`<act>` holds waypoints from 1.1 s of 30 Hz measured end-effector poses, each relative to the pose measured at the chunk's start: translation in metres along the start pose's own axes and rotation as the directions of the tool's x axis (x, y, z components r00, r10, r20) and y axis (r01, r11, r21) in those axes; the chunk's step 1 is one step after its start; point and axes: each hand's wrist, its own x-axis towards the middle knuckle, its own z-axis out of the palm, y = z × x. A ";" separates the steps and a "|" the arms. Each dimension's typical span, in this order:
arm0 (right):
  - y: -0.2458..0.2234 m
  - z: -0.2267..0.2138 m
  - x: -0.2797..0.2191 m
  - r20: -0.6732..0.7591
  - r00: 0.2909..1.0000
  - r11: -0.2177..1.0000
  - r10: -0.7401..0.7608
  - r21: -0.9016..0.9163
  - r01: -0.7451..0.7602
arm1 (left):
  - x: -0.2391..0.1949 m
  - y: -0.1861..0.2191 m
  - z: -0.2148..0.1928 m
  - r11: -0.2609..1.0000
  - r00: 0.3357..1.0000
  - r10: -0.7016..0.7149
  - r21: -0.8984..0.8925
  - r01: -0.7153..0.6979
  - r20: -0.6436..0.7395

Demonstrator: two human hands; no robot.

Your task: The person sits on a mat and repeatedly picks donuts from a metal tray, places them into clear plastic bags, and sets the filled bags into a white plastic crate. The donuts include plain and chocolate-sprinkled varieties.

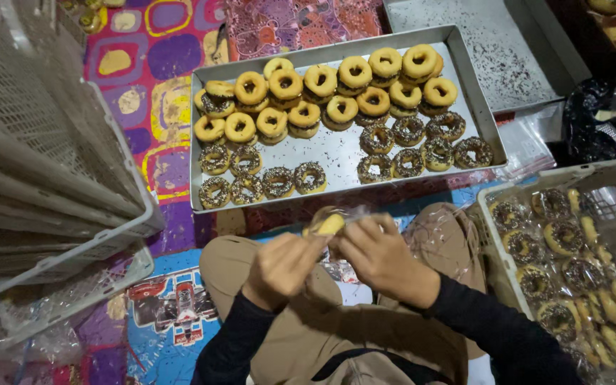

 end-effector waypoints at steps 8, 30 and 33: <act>0.040 -0.018 -0.021 -0.077 0.888 0.886 0.454 0.143 -0.440 | 0.001 -0.012 -0.034 0.999 0.998 0.031 0.029 -0.029 -0.060; 0.003 -0.087 0.080 -0.154 0.981 0.966 -0.119 0.212 0.150 | 0.038 0.019 -0.025 0.993 0.996 0.084 0.079 -0.085 0.022; 0.003 -0.082 0.073 -0.185 0.976 0.970 -0.112 0.194 0.148 | 0.040 0.033 -0.021 0.989 0.989 -0.144 0.030 0.145 -0.035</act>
